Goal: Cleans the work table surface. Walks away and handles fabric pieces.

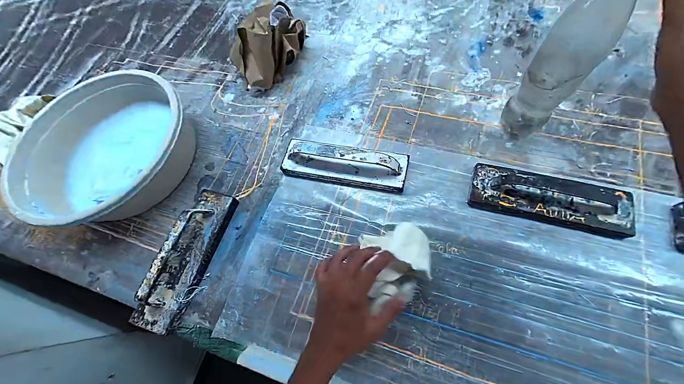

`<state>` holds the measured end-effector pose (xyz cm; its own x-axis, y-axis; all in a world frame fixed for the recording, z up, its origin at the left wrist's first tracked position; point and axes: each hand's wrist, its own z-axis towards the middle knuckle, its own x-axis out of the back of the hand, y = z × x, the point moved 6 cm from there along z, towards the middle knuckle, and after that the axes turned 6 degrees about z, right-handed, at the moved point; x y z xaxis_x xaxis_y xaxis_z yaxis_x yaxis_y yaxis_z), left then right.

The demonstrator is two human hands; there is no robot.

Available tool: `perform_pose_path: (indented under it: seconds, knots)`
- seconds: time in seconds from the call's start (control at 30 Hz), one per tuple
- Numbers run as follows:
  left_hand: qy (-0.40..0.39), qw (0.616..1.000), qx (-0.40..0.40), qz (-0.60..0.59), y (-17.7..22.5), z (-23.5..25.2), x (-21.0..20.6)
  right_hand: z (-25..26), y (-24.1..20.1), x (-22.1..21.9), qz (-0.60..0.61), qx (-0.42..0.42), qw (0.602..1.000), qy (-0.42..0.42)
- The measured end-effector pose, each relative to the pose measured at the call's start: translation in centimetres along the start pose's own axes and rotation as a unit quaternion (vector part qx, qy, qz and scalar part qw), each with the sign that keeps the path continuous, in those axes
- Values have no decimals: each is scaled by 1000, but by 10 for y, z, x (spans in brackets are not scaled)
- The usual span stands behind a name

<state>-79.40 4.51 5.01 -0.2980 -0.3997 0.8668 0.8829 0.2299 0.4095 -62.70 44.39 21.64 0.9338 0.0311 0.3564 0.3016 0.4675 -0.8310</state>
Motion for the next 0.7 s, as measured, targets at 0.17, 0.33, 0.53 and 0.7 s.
perform_pose_path:
  seconds: [0.17,0.33,0.53,0.7]
  knots:
    - [-123,989,-56,64,48,0,-86,-252,34,40,-20,78,992,-96]
    - [-123,966,-224,46,15,7,-79,-429,67,61,-76,-8,985,-155]
    - [-75,955,179,226,-160,20,30,-491,87,79,-143,-38,966,-212]
    - [-41,996,-33,66,32,58,-39,-495,89,78,-178,2,967,-181]
